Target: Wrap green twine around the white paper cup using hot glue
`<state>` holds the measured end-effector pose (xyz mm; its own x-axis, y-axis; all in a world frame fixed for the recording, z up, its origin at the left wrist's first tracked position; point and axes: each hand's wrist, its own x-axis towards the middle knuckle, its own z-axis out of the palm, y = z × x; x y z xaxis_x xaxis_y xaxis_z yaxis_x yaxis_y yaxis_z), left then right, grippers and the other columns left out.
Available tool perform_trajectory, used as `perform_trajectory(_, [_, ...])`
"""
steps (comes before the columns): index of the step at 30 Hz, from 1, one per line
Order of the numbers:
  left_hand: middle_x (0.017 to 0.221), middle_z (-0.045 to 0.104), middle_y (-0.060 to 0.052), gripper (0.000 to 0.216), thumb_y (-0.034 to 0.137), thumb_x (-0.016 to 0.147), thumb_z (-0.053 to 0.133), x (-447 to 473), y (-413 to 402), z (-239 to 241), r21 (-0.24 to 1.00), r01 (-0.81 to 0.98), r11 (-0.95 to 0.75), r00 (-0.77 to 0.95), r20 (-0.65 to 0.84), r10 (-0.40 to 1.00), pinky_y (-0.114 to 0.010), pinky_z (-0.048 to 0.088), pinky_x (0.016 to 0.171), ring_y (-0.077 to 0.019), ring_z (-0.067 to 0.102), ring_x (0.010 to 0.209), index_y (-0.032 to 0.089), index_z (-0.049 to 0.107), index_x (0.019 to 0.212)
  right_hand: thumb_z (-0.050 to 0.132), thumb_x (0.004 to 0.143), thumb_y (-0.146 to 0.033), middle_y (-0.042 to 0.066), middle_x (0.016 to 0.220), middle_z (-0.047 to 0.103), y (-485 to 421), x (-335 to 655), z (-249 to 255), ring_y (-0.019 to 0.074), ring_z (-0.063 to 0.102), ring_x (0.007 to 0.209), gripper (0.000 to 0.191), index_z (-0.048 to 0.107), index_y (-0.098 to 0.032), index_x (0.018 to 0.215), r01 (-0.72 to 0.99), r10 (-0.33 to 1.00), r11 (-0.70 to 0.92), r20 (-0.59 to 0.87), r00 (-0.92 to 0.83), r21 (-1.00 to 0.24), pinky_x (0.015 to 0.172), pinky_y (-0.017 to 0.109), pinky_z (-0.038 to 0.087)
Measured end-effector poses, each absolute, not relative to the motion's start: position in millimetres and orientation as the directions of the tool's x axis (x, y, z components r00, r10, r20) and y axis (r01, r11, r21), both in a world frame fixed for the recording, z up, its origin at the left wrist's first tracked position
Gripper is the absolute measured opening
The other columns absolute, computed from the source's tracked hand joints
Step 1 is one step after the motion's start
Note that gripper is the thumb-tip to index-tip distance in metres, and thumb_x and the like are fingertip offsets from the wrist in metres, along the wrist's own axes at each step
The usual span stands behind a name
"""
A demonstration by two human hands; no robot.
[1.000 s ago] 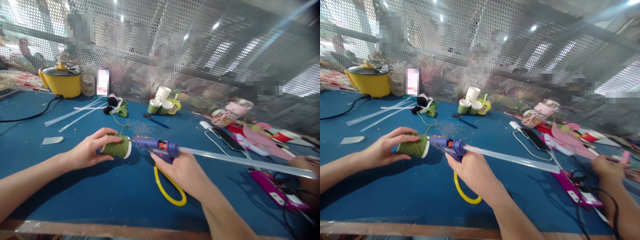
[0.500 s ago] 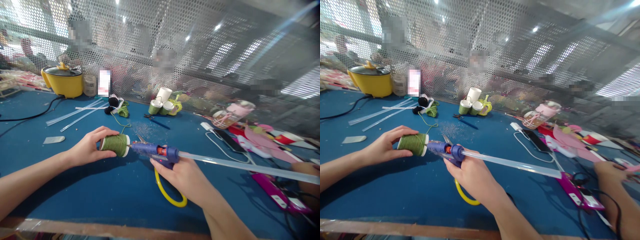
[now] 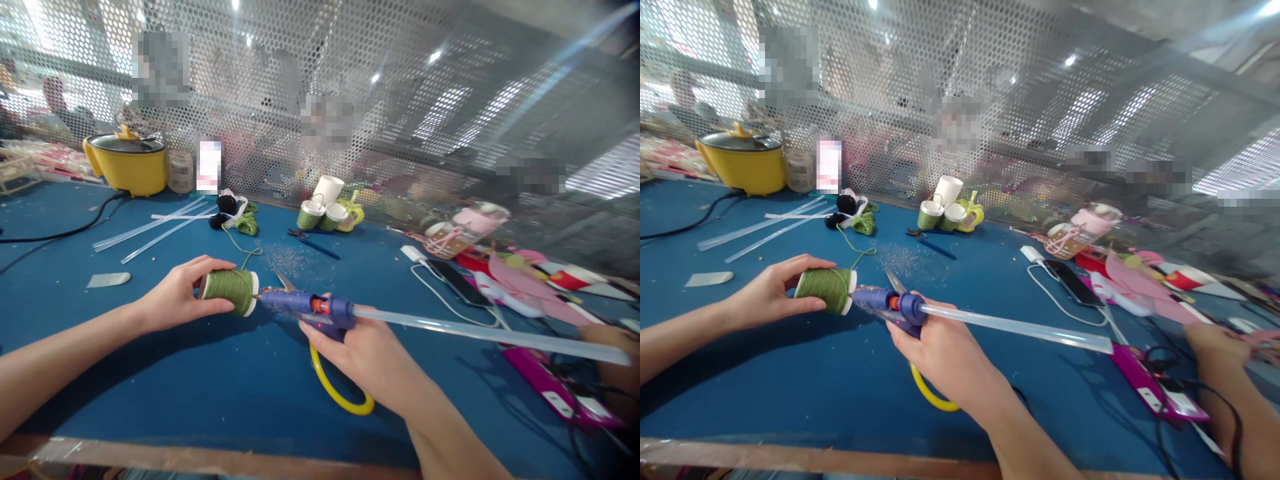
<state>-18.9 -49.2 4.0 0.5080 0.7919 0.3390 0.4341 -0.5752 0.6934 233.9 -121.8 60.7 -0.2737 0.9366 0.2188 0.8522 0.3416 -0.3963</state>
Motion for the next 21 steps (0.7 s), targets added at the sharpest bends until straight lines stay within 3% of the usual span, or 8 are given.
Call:
perform_trajectory(9, [0.112, 0.050, -0.011, 0.045, 0.032, 0.076, 0.064, -20.2, -49.6, 5.5, 0.517, 0.393, -0.760, 0.578, 0.504, 0.642, -0.037, 0.045, 0.088, -0.0234, 0.051, 0.103, 0.019, 0.048, 0.117, 0.051, 0.077, -0.024, 0.003, 0.067, 0.067, -119.0, 232.8, 66.3, 0.0183, 0.063, 0.061, 0.016, 0.065, -0.018, 0.080, 0.881, 0.944, 0.313, 0.219, -0.246, -0.356, 0.058, 0.026, 0.049])
perform_trajectory(21, [0.120, 0.044, -0.012, 0.041, 0.019, 0.081, 0.056, -21.4, -52.4, 1.7, 0.370, 0.363, -0.855, 0.663, 0.542, 0.516, -0.040, 0.045, 0.090, -0.0245, 0.047, 0.111, 0.023, 0.044, 0.121, 0.051, 0.078, -0.028, 0.001, 0.060, 0.065, -114.9, 235.9, 61.8, 0.0165, 0.060, 0.054, 0.019, 0.064, -0.017, 0.071, 0.890, 0.958, 0.257, 0.224, -0.181, -0.377, 0.054, 0.026, 0.047])
